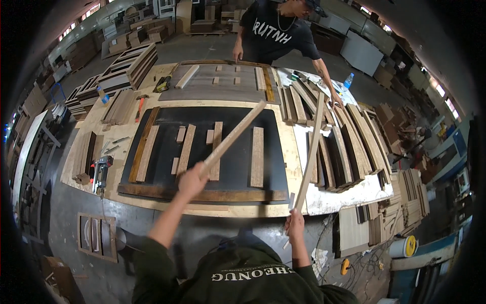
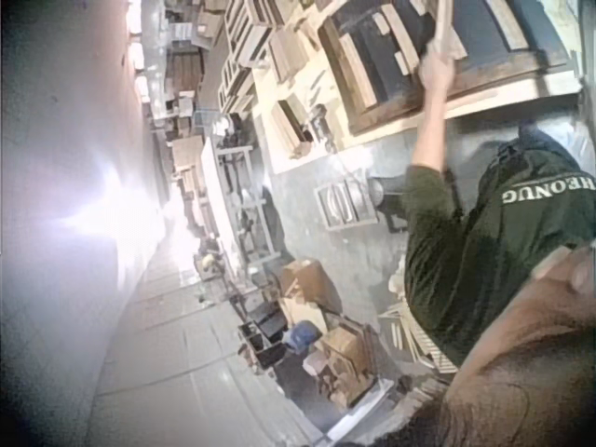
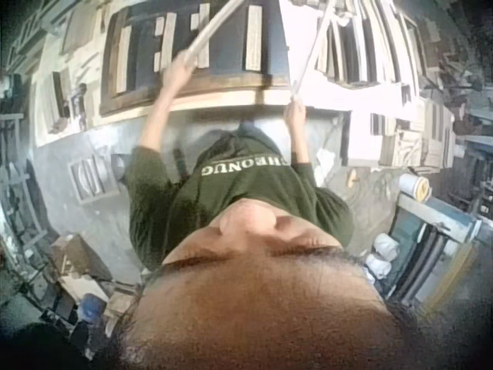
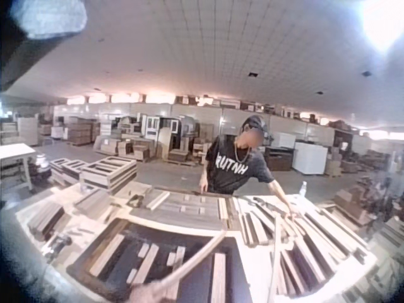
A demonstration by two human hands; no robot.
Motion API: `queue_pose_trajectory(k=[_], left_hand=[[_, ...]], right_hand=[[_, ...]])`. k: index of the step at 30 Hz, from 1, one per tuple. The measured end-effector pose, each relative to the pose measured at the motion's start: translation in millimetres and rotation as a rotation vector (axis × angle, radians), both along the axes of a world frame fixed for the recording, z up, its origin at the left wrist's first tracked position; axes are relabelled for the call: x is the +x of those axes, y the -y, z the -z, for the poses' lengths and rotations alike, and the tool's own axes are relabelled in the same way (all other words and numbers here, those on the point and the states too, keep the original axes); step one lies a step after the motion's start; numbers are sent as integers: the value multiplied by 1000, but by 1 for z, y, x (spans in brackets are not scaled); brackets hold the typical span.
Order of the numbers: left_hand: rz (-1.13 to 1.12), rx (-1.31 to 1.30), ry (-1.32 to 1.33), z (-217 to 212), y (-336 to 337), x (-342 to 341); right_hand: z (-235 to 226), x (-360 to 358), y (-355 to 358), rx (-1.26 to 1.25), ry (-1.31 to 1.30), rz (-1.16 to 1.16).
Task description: The person assembles wooden furniture frames on a worktable, aligning slats and securing them with a hammer and a pneumatic staple gun before sorting the completed frames onto a stack.
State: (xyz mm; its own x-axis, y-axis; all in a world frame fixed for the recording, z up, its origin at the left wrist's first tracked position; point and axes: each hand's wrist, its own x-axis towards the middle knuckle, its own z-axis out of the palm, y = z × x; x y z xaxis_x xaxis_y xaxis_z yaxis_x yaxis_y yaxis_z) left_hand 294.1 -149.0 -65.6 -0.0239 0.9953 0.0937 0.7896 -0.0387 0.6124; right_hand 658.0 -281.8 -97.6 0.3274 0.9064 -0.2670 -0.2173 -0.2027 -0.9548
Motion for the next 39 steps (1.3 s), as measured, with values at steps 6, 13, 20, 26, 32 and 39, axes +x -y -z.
queue_pose_trajectory(k=[6, 13, 20, 26, 32, 39], left_hand=[[223, 40, -636, -59, -156, -49], [-91, 168, -935, -79, -255, -55], [-12, 344, -456, -42, -199, -60], [147, 541, -624, -62, -110, -148], [270, 19, -374, -13, -20, -263], [219, 71, -221, 35, 49, -294]], right_hand=[[26, 25, 24, 6, 131, 3], [46, 13, 13, 26, 184, 36], [18, 8, -21, -64, 648, -227], [-34, -37, -61, -3, 1203, -681], [-34, -83, -80, 218, 1352, -921], [-20, -130, -100, 285, 1420, -769]])
